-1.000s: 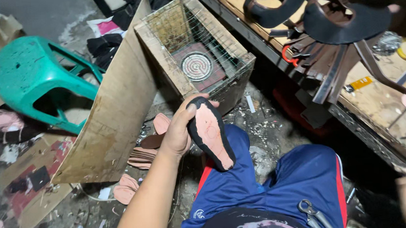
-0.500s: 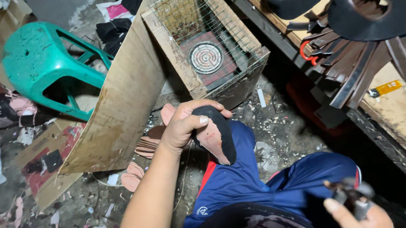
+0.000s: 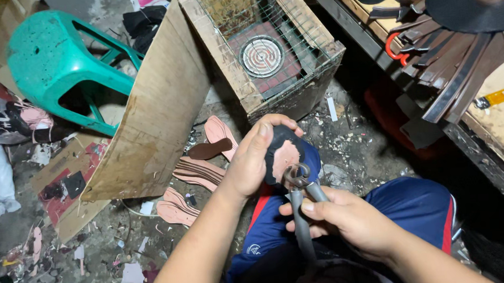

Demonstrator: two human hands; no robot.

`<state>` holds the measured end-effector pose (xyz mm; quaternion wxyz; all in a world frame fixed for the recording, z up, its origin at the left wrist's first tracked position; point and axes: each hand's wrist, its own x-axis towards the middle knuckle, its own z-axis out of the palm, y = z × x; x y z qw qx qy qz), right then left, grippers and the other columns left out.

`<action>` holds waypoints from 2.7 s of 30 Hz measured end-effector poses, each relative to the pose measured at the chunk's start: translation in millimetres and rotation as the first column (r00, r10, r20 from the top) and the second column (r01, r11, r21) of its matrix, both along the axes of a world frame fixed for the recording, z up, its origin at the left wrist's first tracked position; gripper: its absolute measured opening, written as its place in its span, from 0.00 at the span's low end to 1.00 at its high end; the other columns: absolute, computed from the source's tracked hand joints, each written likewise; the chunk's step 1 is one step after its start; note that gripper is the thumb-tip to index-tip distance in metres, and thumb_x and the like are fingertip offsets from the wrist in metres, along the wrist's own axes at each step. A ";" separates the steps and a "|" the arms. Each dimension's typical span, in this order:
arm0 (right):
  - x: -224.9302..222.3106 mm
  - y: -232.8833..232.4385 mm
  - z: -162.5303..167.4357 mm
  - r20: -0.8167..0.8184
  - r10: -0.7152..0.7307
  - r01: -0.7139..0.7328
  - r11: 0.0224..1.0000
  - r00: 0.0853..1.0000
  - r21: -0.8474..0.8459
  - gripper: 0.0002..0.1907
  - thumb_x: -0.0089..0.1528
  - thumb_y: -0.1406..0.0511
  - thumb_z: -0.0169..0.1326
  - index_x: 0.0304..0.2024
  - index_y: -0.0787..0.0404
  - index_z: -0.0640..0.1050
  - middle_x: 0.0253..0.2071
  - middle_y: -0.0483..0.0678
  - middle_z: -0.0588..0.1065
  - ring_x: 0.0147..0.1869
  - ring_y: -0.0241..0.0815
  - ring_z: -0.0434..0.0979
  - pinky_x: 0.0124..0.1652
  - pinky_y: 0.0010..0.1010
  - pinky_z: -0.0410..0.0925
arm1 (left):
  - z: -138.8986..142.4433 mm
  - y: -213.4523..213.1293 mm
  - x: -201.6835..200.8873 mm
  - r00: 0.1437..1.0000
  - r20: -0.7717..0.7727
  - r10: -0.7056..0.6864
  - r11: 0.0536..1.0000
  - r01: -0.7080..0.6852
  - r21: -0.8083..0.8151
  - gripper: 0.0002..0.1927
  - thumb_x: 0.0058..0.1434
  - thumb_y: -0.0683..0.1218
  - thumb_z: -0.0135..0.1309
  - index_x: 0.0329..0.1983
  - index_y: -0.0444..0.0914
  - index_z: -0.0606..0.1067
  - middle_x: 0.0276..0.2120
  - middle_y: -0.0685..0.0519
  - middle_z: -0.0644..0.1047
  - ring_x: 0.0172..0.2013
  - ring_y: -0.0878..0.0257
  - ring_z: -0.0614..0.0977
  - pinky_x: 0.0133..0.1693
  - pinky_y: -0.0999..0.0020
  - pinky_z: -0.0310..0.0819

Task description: The person sits on the floor with a shoe on their lap, pulling and pressing the fabric upper over a wooden last and tucking its edges around the insole. They use pincers to grip and pull the upper material and a hammer to tap and set the upper in place, working the toe and sides before checking the fit.

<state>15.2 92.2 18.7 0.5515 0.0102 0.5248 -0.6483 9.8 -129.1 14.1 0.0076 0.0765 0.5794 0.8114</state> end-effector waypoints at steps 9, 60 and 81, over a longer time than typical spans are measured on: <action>7.0 24.0 22.1 0.166 -0.037 0.030 0.999 0.985 0.045 0.22 0.61 0.60 0.51 0.53 0.66 0.77 0.46 0.56 0.84 0.42 0.44 0.84 0.39 0.32 0.75 | 11.7 26.9 17.9 0.997 -0.063 -0.047 0.970 0.031 -0.240 0.28 0.78 0.63 0.36 0.58 0.34 0.70 0.51 0.51 0.75 0.53 0.66 0.75 0.59 0.69 0.69; -91.8 183.7 -29.2 -0.943 0.330 0.811 0.538 0.049 0.230 0.21 0.69 0.57 0.58 0.57 0.66 0.77 0.54 0.58 0.75 0.62 0.54 0.73 0.64 0.41 0.65 | 20.2 28.3 3.4 0.964 0.092 -0.251 0.936 0.218 0.276 0.22 0.63 0.44 0.62 0.57 0.32 0.71 0.46 0.46 0.79 0.48 0.59 0.81 0.54 0.61 0.77; -18.7 73.5 -18.5 -0.684 -0.374 0.284 0.926 0.626 -0.247 0.34 0.63 0.52 0.55 0.64 0.66 0.70 0.59 0.49 0.72 0.62 0.42 0.74 0.59 0.32 0.68 | 18.8 48.2 -25.8 0.947 -0.006 -0.320 0.924 0.313 0.217 0.21 0.65 0.48 0.62 0.54 0.34 0.69 0.47 0.46 0.77 0.49 0.61 0.79 0.53 0.63 0.76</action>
